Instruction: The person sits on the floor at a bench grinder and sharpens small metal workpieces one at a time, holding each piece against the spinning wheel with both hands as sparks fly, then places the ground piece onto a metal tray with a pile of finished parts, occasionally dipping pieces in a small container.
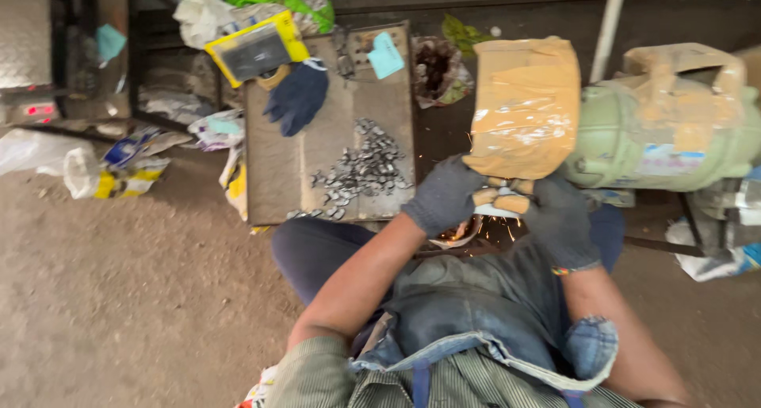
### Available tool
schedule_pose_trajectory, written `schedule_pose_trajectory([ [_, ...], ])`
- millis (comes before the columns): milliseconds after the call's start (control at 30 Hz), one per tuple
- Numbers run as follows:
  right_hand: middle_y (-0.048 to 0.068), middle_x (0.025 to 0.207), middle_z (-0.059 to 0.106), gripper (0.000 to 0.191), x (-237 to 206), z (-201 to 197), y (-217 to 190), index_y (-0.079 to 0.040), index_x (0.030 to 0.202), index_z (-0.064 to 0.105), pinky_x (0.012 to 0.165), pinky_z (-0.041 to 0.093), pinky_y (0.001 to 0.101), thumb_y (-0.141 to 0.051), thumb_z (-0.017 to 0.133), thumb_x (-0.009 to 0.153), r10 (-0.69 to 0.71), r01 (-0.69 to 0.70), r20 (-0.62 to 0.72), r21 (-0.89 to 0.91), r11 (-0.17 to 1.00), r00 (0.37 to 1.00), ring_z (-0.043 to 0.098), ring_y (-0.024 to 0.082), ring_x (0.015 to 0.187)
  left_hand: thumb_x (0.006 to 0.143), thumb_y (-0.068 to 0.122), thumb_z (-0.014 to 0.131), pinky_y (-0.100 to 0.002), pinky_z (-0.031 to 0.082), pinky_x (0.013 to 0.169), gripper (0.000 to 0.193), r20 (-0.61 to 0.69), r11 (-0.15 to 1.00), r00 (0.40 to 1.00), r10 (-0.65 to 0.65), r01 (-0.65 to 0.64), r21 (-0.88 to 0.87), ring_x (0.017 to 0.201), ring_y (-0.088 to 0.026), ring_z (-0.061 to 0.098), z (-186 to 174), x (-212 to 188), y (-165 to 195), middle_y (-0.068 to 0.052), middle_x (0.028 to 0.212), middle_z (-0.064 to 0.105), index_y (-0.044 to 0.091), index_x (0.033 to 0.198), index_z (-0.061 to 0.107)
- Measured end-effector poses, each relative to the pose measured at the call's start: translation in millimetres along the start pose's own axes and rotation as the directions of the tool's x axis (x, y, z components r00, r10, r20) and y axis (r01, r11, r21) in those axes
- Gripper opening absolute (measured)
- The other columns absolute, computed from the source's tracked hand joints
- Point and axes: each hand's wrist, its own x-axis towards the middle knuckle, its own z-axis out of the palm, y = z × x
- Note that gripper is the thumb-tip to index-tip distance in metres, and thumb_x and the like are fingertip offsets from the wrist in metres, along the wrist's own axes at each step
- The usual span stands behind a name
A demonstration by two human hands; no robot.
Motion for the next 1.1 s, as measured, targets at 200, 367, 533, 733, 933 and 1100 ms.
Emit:
schedule_pose_trajectory([
  [200, 0.013, 0.089, 0.067, 0.036, -43, -8, -11, -0.006, 0.098, 0.075, 0.075, 0.051, 0.0427, -0.034, 0.083, 0.077, -0.089, 0.092, 0.092, -0.031, 0.995, 0.992, 0.065, 0.032, 0.084, 0.086, 0.031, 0.071, -0.048, 0.048, 0.105, 0.034, -0.128, 0.96, 0.974, 0.185, -0.151, 0.237, 0.123, -0.034, 0.059, 8, -60, 31, -0.011, 0.128, 0.063, 0.018, 0.117, 0.07],
  [367, 0.012, 0.091, 0.07, 0.034, -71, 21, -13, -0.007, 0.1, 0.076, 0.072, 0.052, 0.0428, -0.035, 0.078, 0.081, -0.048, 0.07, 0.25, -0.081, 0.994, 0.967, 0.065, 0.033, 0.084, 0.079, 0.024, 0.07, -0.046, 0.049, 0.097, 0.039, 0.146, 0.973, 0.984, -0.097, 0.063, 0.224, 0.115, -0.031, 0.062, 10, -109, -3, -0.011, 0.122, 0.064, 0.015, 0.117, 0.067],
  [533, 0.009, 0.087, 0.07, 0.036, -67, 31, -14, -0.008, 0.101, 0.078, 0.081, 0.046, 0.045, -0.038, 0.074, 0.082, 0.022, 0.027, 0.366, -0.128, 0.991, 0.931, 0.066, 0.029, 0.084, 0.082, 0.015, 0.068, -0.048, 0.051, 0.089, 0.045, -0.075, 0.675, 0.789, -0.61, 0.567, 0.473, 0.112, -0.036, 0.061, -8, -105, -54, -0.013, 0.127, 0.061, 0.012, 0.126, 0.062],
  [733, 0.012, 0.089, 0.071, 0.04, -65, 15, -28, -0.005, 0.103, 0.077, 0.084, 0.046, 0.0421, -0.039, 0.075, 0.082, 0.123, -0.111, 0.328, -0.057, 0.992, 0.937, 0.063, 0.032, 0.088, 0.073, 0.011, 0.069, -0.051, 0.053, 0.087, 0.048, -0.12, 0.709, 0.839, -0.531, 0.517, 0.479, 0.105, -0.037, 0.065, -12, -104, -55, -0.01, 0.126, 0.061, 0.016, 0.121, 0.064],
  [933, 0.011, 0.09, 0.071, 0.04, -64, 7, -43, -0.003, 0.103, 0.077, 0.078, 0.05, 0.0379, -0.036, 0.08, 0.079, 0.224, -0.257, 0.332, 0.06, 0.964, 0.916, 0.066, 0.027, 0.085, 0.081, 0.003, 0.066, -0.053, 0.053, 0.087, 0.042, -0.049, 0.686, 0.717, -0.695, 0.682, 0.254, 0.104, -0.043, 0.065, -4, -115, -54, -0.016, 0.125, 0.058, 0.016, 0.121, 0.063],
  [1100, 0.011, 0.088, 0.07, 0.04, -51, -4, -62, -0.004, 0.107, 0.077, 0.073, 0.052, 0.0346, -0.032, 0.08, 0.079, 0.241, -0.312, 0.371, 0.145, 0.939, 0.897, 0.068, 0.022, 0.081, 0.084, 0.002, 0.064, -0.056, 0.051, 0.089, 0.04, -0.07, 0.689, 0.698, -0.713, 0.716, 0.111, 0.109, -0.047, 0.062, -15, -113, -35, -0.02, 0.126, 0.057, 0.011, 0.123, 0.06],
])
